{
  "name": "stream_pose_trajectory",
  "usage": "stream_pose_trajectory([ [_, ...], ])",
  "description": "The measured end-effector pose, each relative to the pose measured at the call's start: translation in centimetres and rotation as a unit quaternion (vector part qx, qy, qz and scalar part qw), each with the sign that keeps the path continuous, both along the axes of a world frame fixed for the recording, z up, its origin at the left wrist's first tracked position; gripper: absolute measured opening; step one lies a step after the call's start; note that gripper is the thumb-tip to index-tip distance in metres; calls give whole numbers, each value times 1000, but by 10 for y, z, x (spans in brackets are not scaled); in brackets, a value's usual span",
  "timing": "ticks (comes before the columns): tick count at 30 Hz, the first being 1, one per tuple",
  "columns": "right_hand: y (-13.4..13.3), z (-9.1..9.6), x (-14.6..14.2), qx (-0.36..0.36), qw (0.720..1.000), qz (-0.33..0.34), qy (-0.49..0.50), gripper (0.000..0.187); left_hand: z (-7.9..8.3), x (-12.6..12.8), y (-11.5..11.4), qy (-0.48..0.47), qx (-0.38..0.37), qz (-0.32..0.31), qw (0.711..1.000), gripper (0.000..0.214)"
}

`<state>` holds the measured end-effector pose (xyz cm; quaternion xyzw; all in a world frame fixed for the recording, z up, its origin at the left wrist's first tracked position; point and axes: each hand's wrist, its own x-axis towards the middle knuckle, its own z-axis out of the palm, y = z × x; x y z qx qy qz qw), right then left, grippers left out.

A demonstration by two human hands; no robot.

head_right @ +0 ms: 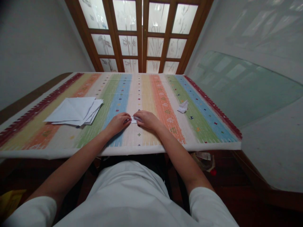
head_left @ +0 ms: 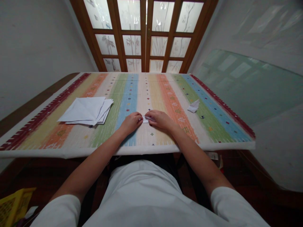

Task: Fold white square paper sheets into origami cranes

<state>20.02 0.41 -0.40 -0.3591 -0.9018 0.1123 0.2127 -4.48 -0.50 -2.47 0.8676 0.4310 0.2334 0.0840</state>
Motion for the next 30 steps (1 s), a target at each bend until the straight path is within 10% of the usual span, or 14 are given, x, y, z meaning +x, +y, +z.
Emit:
stream_pose_trajectory([
  [30, 6, -4, 4, -64, 996, -11, 65, 17, 14, 1, -15, 104, 4, 13, 994, 29],
])
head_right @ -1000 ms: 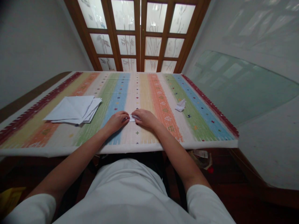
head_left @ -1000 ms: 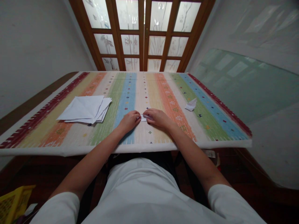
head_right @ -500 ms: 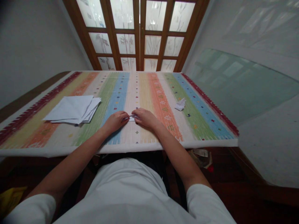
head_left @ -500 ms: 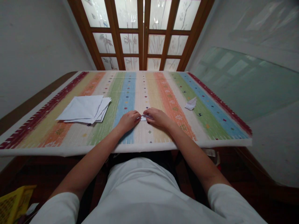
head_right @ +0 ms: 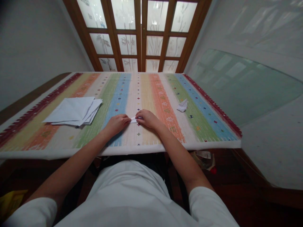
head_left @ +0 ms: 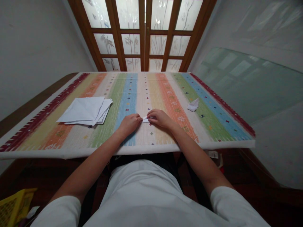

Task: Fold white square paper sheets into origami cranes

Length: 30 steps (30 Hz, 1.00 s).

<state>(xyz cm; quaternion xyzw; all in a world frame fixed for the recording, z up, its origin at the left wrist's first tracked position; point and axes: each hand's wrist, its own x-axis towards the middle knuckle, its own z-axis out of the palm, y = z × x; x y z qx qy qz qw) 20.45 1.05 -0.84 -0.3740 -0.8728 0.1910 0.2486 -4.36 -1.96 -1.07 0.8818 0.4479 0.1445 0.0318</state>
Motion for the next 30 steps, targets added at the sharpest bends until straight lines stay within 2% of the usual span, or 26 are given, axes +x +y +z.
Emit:
stream_pose_trajectory([
  [5, 6, -3, -1, -18, 1000, -10, 3, 16, 1, 3, 0, 1, -4, -7, 1000, 27],
  [13, 2, -1, 0, 4, 1000, -21, -22, 14, 0, 7, 1, 6, -7, -75, 997, 28],
  [16, 0, 1, 5, 8, 1000, 3, -23, 6, 1, 7, 0, -8, -13, -74, 997, 29],
  [20, 1, 2, 11, -3, 1000, 23, -14, 9, 1, 6, 0, -19, -11, -62, 998, 28],
  [25, 7, 0, 8, -6, 1000, 14, -4, 20, -2, 6, 3, -73, -11, -53, 996, 20],
  [30, 10, -4, 3, 7, 1000, -20, 9, 22, -4, 11, 10, -65, -20, -18, 998, 18],
])
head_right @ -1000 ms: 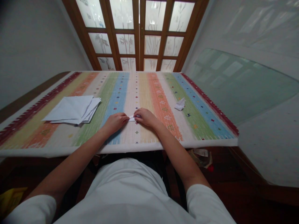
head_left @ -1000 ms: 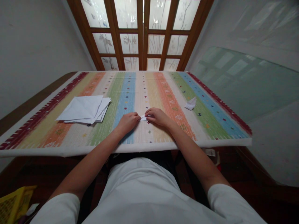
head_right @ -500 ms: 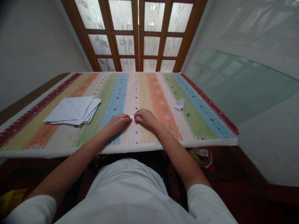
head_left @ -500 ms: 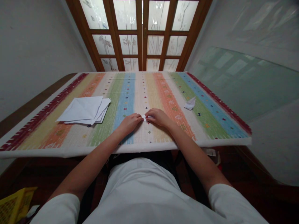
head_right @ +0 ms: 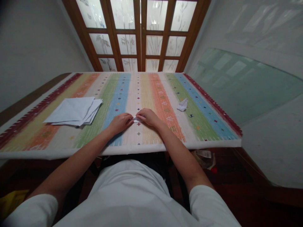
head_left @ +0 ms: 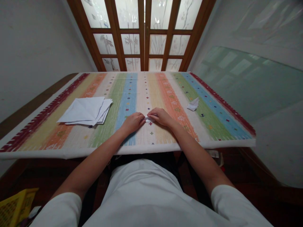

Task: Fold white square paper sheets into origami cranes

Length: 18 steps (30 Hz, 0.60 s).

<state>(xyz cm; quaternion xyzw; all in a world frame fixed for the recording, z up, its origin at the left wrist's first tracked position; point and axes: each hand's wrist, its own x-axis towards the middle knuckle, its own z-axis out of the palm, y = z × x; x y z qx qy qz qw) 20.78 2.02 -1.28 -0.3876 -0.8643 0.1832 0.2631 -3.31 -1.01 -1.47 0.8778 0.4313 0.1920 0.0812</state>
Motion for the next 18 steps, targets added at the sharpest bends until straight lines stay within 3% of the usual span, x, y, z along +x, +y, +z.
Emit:
stream_pose_trajectory([
  [5, 2, -3, -1, -8, 1000, -20, 7, 17, -2, 3, 1, -16, 2, 5, 1000, 21],
  [18, 6, -4, -3, 17, 999, 25, -32, 25, -9, 5, 9, -54, -1, 37, 998, 19],
])
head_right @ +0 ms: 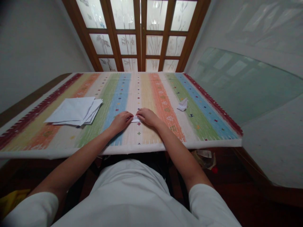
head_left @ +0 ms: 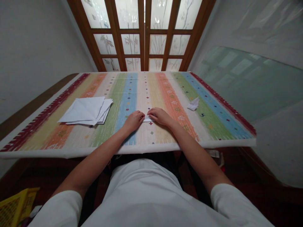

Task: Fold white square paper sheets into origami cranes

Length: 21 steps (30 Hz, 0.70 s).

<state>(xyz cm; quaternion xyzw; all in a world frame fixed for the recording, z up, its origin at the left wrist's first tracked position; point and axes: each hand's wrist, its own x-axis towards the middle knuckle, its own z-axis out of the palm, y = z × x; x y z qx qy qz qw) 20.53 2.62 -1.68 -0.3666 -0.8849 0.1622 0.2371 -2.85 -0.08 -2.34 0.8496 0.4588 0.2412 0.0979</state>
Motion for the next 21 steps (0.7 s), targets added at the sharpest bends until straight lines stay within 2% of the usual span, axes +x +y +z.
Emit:
stream_pose_trajectory([
  [6, -5, 4, 2, -34, 999, -21, 29, 23, 1, 2, -4, -1, -4, -7, 1000, 16],
  [12, -6, 1, 3, -51, 993, -50, 90, 18, 3, 4, -7, -7, -16, -14, 1000, 19],
  [17, -7, -3, 4, -51, 989, -25, 136, 10, 4, 5, -9, -7, -15, -31, 999, 21],
  [21, -10, -1, 3, -66, 982, -1, 176, 6, 4, 5, -8, -52, -35, -37, 997, 15],
])
